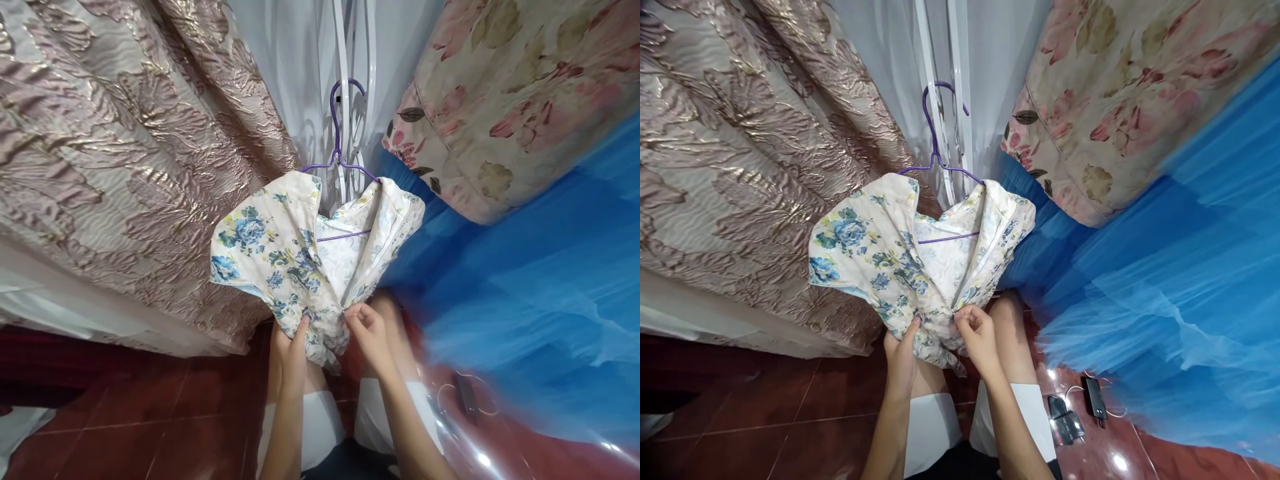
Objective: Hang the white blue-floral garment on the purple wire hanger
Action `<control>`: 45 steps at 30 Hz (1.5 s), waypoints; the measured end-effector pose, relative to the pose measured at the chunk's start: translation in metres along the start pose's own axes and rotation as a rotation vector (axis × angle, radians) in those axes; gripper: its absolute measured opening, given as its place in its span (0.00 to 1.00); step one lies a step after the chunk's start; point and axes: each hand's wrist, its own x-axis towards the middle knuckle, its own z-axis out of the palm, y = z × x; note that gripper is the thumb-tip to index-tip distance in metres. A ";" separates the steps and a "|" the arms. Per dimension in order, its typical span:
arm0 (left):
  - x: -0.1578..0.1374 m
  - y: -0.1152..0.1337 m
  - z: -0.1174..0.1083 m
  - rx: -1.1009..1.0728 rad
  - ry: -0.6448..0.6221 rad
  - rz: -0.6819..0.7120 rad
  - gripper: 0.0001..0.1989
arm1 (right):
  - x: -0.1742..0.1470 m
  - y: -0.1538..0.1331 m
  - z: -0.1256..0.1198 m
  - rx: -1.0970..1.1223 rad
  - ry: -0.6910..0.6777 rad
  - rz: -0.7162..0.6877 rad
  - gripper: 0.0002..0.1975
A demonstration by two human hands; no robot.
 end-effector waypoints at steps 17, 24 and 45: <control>-0.036 0.019 0.054 0.317 -0.358 0.541 0.09 | -0.021 0.002 0.006 0.250 0.088 0.109 0.17; -0.037 0.026 0.040 0.313 -0.426 0.430 0.09 | 0.022 -0.078 0.042 0.378 0.105 -0.041 0.16; 0.058 0.193 0.093 0.388 -0.456 1.124 0.16 | 0.056 -0.148 0.051 0.351 0.086 -0.312 0.12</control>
